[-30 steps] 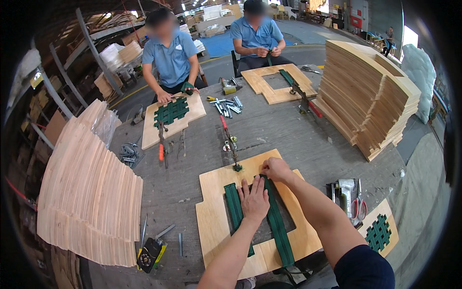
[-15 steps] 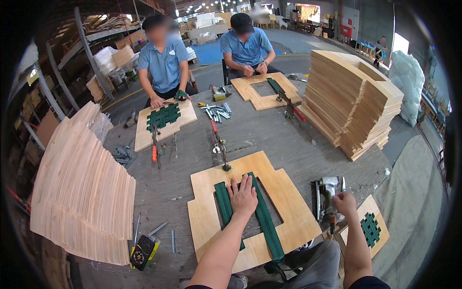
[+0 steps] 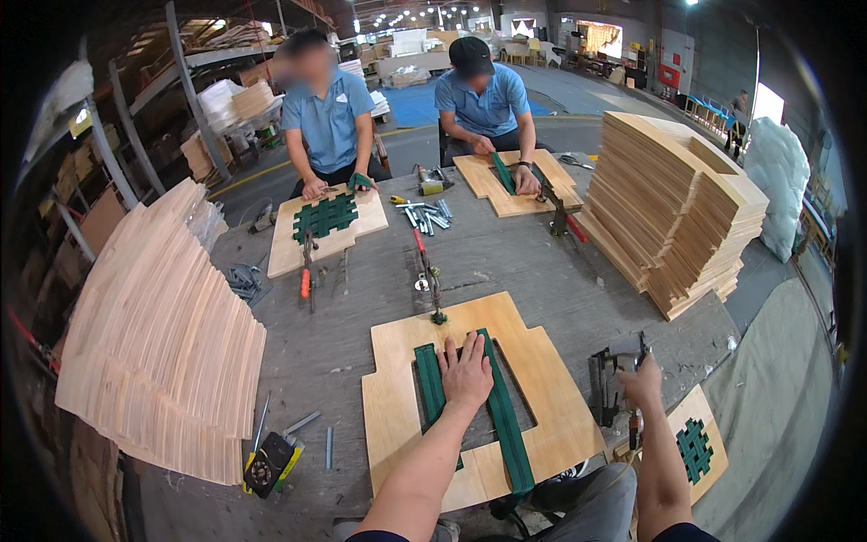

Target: The person assembles a wooden frame by attaching green plastic strips to a square wooden board. They position the strips and use a nail gun to fasten them in place, repeating the process to form a grid pattern.

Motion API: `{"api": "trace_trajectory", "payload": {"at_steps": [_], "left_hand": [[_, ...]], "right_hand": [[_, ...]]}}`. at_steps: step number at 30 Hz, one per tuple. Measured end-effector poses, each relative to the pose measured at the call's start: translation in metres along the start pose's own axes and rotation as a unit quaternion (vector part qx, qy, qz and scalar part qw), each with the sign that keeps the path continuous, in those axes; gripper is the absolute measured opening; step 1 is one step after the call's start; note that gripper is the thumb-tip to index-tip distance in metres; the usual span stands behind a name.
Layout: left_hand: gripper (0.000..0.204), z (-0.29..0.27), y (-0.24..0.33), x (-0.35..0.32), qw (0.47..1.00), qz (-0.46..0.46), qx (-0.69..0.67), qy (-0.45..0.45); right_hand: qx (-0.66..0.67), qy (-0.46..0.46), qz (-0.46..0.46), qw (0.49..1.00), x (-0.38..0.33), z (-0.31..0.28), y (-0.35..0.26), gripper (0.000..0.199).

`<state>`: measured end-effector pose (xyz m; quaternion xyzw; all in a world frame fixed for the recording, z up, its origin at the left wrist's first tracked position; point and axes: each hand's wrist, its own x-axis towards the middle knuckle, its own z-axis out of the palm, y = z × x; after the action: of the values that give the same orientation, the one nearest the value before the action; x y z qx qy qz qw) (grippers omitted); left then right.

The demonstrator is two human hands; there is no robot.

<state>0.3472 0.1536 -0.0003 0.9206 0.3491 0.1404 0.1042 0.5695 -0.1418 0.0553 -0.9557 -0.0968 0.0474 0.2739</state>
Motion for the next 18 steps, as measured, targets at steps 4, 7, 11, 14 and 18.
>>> {"api": "trace_trajectory", "payload": {"at_steps": [4, 7, 11, 14, 18], "left_hand": [[0.055, 0.002, 0.002, -0.001, 0.999, 0.015, -0.018, 0.027], [0.054, 0.002, -0.016, -0.001, 0.999, -0.004, -0.010, 0.042], [0.055, 0.005, -0.009, 0.002, 0.998, 0.001, -0.037, 0.045], [0.055, 0.010, -0.004, -0.002, 0.998, 0.012, -0.051, 0.045], [0.055, 0.011, -0.012, 0.001, 0.996, 0.006, -0.061, 0.067]], "right_hand": [[0.229, -0.014, -0.070, 0.971, -0.007, -0.016, -0.025, 0.059], [0.374, -0.134, -0.023, 0.918, -0.027, -0.021, -0.106, 0.046], [0.372, -0.261, 0.034, 0.890, -0.034, -0.001, -0.169, 0.046], [0.325, -0.318, 0.012, 0.891, -0.033, 0.044, -0.201, 0.043], [0.270, -0.374, -0.015, 0.887, -0.043, 0.079, -0.243, 0.042]]}}
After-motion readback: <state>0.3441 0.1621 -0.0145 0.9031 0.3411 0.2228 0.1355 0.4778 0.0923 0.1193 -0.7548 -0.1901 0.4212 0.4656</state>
